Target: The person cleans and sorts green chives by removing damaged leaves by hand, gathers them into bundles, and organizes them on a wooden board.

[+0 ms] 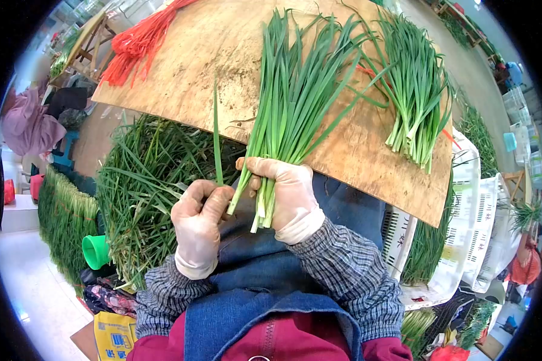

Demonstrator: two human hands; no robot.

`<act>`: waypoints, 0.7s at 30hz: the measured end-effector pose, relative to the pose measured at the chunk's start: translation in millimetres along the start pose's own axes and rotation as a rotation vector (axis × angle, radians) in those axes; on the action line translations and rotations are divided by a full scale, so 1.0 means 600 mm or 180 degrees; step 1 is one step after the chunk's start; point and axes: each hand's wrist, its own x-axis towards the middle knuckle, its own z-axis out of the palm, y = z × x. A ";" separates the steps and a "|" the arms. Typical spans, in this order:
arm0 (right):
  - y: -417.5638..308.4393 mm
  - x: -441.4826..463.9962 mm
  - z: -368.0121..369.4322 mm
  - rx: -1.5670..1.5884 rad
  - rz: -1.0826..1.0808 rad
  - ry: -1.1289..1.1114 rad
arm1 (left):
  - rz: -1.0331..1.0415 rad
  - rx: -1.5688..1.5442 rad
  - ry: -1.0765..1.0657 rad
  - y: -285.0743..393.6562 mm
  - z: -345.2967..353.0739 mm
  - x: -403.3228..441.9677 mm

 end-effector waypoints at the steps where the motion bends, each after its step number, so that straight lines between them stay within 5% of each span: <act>1: 0.000 -0.001 0.000 0.0018 -0.0034 -0.0008 | 0.0072 -0.0060 0.0117 0.002 -0.007 -0.011; 3: -0.002 -0.002 -0.001 0.0043 -0.0095 -0.0054 | 0.0229 -0.0179 0.0379 0.009 -0.027 -0.031; 5: -0.007 0.003 -0.012 0.0195 -0.0129 -0.0255 | 0.0666 -0.0739 0.1359 -0.009 -0.068 -0.035; 7: -0.006 0.009 -0.021 0.0202 -0.0225 -0.0253 | 0.0437 -0.0735 0.2424 -0.015 -0.134 -0.030; 9: -0.008 0.004 -0.019 0.0343 -0.0077 -0.0425 | 0.0200 -0.0221 0.2197 -0.060 -0.217 -0.043; 13: -0.012 -0.007 -0.007 0.0079 0.0057 -0.0383 | -0.0755 0.0339 0.1210 -0.050 -0.190 -0.040; 17: -0.012 -0.036 0.031 -0.0453 -0.0544 -0.0454 | -0.0134 -0.0075 -0.0307 -0.008 -0.119 0.009; 21: -0.009 -0.070 0.064 -0.0594 -0.0169 -0.0898 | -0.0299 -0.0729 -0.1160 0.074 -0.094 0.042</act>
